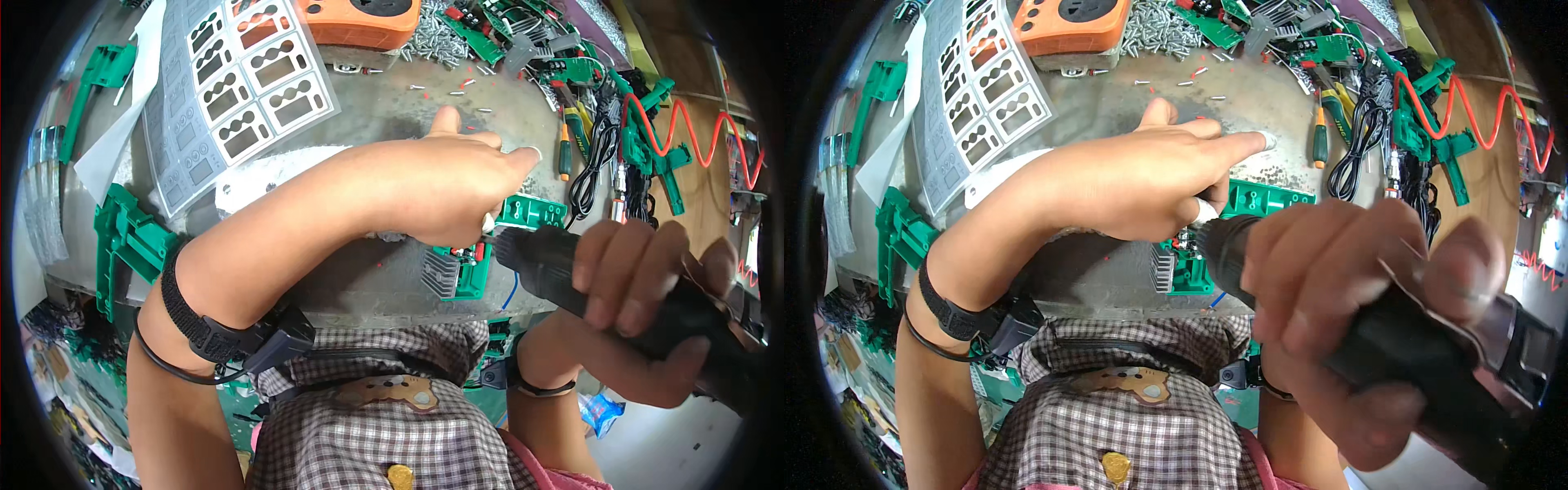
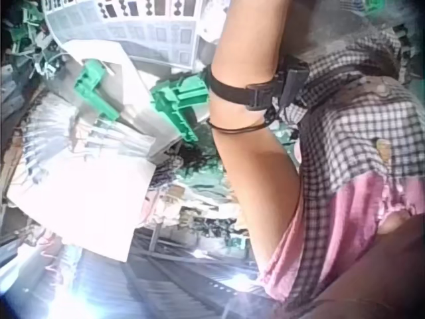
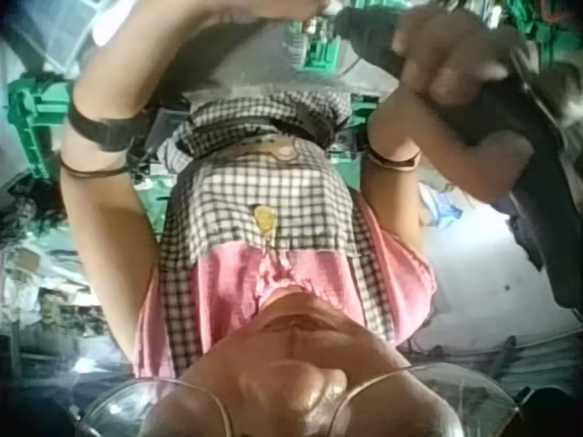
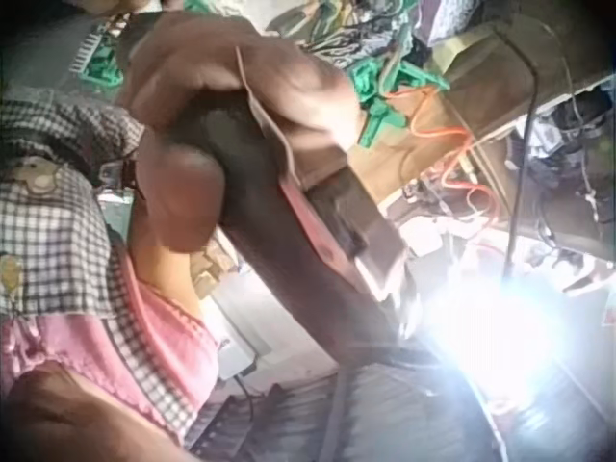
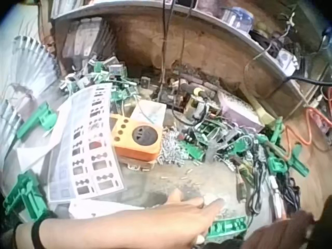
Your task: Assembling components into a green plastic tool housing, including circuit boards and wiring, using an electric screwdriver.
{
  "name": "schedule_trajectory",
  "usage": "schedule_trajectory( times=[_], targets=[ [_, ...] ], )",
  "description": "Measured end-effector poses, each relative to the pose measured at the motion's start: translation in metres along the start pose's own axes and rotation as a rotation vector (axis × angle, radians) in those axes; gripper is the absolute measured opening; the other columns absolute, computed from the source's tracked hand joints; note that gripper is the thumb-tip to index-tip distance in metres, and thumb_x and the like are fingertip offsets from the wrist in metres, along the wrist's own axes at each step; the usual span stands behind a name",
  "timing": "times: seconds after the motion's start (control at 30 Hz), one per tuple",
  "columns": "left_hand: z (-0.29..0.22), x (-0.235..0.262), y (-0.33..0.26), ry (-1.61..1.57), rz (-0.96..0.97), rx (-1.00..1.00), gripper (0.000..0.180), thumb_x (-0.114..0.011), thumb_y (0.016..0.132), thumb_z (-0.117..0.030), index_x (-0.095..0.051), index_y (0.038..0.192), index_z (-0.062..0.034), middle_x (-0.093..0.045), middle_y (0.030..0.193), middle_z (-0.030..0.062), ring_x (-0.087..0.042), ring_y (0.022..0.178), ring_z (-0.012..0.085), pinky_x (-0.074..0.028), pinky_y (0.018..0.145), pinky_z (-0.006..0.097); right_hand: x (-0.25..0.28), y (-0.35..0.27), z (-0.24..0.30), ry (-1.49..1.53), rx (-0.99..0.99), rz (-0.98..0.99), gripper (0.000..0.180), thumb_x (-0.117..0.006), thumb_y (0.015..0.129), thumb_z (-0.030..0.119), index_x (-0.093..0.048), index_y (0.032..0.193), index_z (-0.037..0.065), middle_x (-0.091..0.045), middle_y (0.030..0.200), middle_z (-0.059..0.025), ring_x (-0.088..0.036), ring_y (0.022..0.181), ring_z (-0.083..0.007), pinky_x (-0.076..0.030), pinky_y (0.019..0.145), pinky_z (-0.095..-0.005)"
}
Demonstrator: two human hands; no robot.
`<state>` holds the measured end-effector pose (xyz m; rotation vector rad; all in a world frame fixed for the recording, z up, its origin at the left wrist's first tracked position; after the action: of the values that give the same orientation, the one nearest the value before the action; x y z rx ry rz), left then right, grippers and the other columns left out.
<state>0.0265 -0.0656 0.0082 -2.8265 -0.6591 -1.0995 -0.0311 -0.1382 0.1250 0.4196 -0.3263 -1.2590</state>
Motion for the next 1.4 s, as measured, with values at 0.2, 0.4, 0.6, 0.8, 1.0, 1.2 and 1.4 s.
schedule_trajectory(
  times=[0.2, 0.4, 0.6, 0.8, 1.0, 1.2, 1.4],
  targets=[
    [-0.001, 0.001, -0.002, 0.001, -0.033, -0.001, 0.076, -0.067, 0.077, 0.003, -0.038, 0.147, 0.0056, -0.070, 0.098, 0.0090, -0.057, 0.106, 0.0293, -0.030, 0.092, 0.046, 0.001, 0.000, -0.008, -0.003, -0.031, 0.045, 0.045, -0.059, 0.090, 0.039, -0.049, 0.125, 0.013, -0.052, 0.074, -0.0010, -0.049, 0.056, -0.0124, -0.043, 0.060, -0.0323],
    [0.001, -0.001, 0.000, 0.007, -0.027, 0.015, 0.074, -0.065, 0.077, 0.005, -0.039, 0.146, 0.0045, -0.070, 0.099, 0.0092, -0.056, 0.107, 0.0299, -0.029, 0.093, 0.048, -0.003, 0.003, -0.006, 0.011, -0.024, 0.040, 0.042, -0.058, 0.090, 0.039, -0.050, 0.121, 0.012, -0.051, 0.073, -0.0011, -0.049, 0.055, -0.0120, -0.043, 0.058, -0.0323],
    [0.003, 0.000, 0.000, -0.016, 0.000, 0.031, 0.074, -0.062, 0.077, 0.007, -0.038, 0.147, 0.0049, -0.071, 0.098, 0.0101, -0.056, 0.108, 0.0306, -0.028, 0.096, 0.049, 0.002, 0.002, -0.008, 0.030, -0.018, -0.015, 0.044, -0.057, 0.090, 0.039, -0.050, 0.123, 0.011, -0.051, 0.073, -0.0012, -0.049, 0.055, -0.0117, -0.043, 0.059, -0.0322],
    [0.002, 0.001, -0.002, -0.014, -0.013, 0.040, 0.074, -0.062, 0.077, 0.006, -0.038, 0.147, 0.0048, -0.071, 0.099, 0.0100, -0.056, 0.109, 0.0308, -0.028, 0.096, 0.049, 0.000, 0.002, -0.008, 0.014, -0.037, 0.106, 0.043, -0.058, 0.092, 0.037, -0.049, 0.126, 0.013, -0.052, 0.078, -0.0016, -0.052, 0.061, -0.0127, -0.043, 0.064, -0.0334],
    [0.001, 0.000, 0.002, 0.011, 0.044, 0.070, 0.074, -0.064, 0.078, 0.004, -0.038, 0.147, 0.0038, -0.072, 0.098, 0.0092, -0.056, 0.108, 0.0305, -0.029, 0.095, 0.048, -0.004, -0.001, -0.009, -0.005, -0.081, 0.031, 0.033, -0.059, 0.092, 0.035, -0.047, 0.115, 0.014, -0.052, 0.079, -0.0014, -0.053, 0.062, -0.0133, -0.044, 0.066, -0.0334],
    [0.000, 0.000, 0.001, 0.054, 0.016, 0.026, 0.073, -0.069, 0.079, -0.004, -0.039, 0.146, 0.0035, -0.071, 0.099, 0.0106, -0.056, 0.108, 0.0291, -0.029, 0.093, 0.046, -0.015, 0.007, -0.016, -0.058, -0.099, 0.000, 0.030, -0.064, 0.087, 0.035, -0.044, 0.099, 0.016, -0.051, 0.071, 0.0003, -0.050, 0.055, -0.0137, -0.043, 0.059, -0.0319],
    [-0.004, 0.005, -0.001, -0.001, -0.086, -0.060, 0.063, -0.066, 0.072, 0.004, -0.048, 0.132, 0.0062, -0.070, 0.093, 0.0149, -0.059, 0.108, 0.0346, -0.031, 0.099, 0.054, -0.001, -0.004, -0.011, -0.015, -0.045, -0.182, 0.043, -0.062, 0.090, 0.037, -0.044, 0.118, 0.010, -0.048, 0.067, -0.0009, -0.048, 0.054, -0.0150, -0.042, 0.057, -0.0341]
  ],
)
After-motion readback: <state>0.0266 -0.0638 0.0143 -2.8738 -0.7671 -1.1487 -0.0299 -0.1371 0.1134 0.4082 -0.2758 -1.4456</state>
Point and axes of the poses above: each hand's wrist, its own y-axis towards the middle knuckle, its own x-axis out of the back of the hand, z = x × y, the point moved 7 cm from there along y, towards the middle knuckle
